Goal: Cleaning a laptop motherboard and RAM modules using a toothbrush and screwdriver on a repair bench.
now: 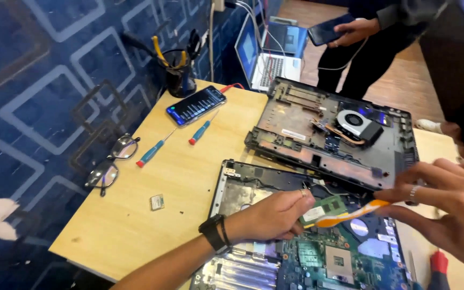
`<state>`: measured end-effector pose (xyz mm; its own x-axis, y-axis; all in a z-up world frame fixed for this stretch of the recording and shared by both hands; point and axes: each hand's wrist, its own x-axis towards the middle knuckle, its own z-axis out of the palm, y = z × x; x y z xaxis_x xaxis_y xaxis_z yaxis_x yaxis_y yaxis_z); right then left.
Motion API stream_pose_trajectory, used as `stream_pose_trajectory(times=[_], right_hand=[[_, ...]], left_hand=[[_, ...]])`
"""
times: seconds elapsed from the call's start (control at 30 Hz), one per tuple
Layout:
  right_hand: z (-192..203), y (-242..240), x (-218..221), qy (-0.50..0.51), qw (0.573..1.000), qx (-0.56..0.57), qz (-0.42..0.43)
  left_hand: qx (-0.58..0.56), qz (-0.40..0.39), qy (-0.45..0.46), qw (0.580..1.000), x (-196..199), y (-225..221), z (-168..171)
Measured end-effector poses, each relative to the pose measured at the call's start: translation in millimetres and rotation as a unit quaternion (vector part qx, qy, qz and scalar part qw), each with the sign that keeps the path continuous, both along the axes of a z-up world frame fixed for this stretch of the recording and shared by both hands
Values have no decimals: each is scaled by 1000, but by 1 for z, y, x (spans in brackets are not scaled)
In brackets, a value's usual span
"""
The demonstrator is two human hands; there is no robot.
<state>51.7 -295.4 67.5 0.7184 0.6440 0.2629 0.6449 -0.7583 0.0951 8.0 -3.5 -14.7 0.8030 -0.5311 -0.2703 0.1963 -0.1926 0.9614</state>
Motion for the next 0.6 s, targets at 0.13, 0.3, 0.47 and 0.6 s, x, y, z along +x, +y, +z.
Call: stream_pose_trajectory(times=[0.13, 0.3, 0.47, 0.6], right_hand=[[-16, -2, 5, 10, 997, 63, 34], [-19, 24, -8, -10, 997, -77, -26], [-20, 18, -4, -17, 998, -58, -5], [-9, 4, 4, 8, 995, -61, -83]], left_hand=[[30, -15, -3, 999, -6, 3, 11], [30, -33, -16, 999, -7, 2, 8], [22, -45, -5, 999, -10, 3, 7], [-53, -50, -14, 997, -10, 5, 14]])
